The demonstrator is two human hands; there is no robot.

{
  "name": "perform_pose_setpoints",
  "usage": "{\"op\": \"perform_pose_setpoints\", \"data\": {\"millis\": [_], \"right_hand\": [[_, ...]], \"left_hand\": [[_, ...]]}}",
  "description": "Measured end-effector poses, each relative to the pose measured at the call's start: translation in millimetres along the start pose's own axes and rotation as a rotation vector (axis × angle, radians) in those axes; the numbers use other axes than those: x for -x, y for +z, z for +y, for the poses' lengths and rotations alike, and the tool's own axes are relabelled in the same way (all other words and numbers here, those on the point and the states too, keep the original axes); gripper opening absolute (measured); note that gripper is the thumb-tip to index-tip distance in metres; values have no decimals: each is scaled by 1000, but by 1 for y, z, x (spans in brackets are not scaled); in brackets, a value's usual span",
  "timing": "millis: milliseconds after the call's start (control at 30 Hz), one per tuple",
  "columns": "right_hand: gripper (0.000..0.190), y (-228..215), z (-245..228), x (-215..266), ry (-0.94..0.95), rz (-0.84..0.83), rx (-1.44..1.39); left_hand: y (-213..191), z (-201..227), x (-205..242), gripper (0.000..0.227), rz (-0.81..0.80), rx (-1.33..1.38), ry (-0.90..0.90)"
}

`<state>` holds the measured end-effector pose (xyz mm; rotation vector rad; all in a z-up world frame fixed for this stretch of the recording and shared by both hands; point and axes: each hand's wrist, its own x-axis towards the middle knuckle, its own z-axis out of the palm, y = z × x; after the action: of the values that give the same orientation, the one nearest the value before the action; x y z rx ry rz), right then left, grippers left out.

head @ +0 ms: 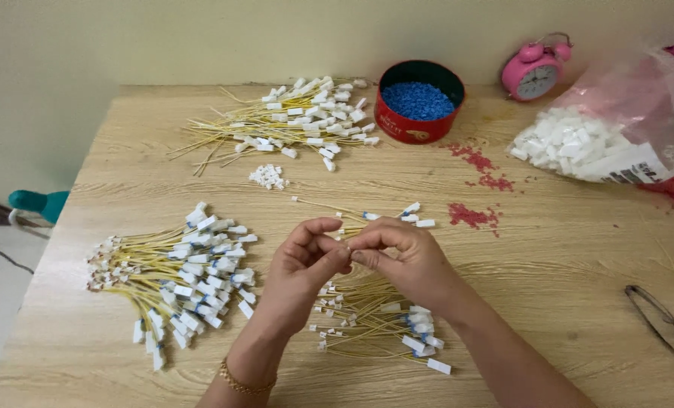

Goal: Assemble small red components into white connectors at the end of yellow wire bundles.

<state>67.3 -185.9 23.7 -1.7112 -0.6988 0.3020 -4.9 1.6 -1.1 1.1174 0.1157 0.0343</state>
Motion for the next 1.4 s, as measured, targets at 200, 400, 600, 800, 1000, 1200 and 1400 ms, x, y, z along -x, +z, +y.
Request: {"op": "perform_pose_setpoints", "data": {"millis": [200, 400, 600, 800, 1000, 1200, 1400], "right_hand": [[10, 5, -11, 14, 32, -35, 21], [5, 11, -28, 22, -2, -14, -31], [12, 2, -23, 29, 170, -130, 171], [24, -74, -6, 27, 725, 251, 493], [28, -126, 63, 43, 656, 349, 899], [36, -128, 88, 32, 669, 352, 1008], [31, -131, 92, 33, 659, 306, 1067]], "left_hand": [[-16, 2, 10, 44, -90, -100, -37], [-13, -4, 20, 40, -27, -77, -65], [-22, -17, 21, 42, -33, -199, -177], [-39, 3, 22, 23, 35, -618, -326], [-45, 15, 1, 23, -17, -1259, -130], [-44, 11, -46, 25, 105, -1386, 117], [-55, -4, -86, 40, 268, -1590, 251]]}}
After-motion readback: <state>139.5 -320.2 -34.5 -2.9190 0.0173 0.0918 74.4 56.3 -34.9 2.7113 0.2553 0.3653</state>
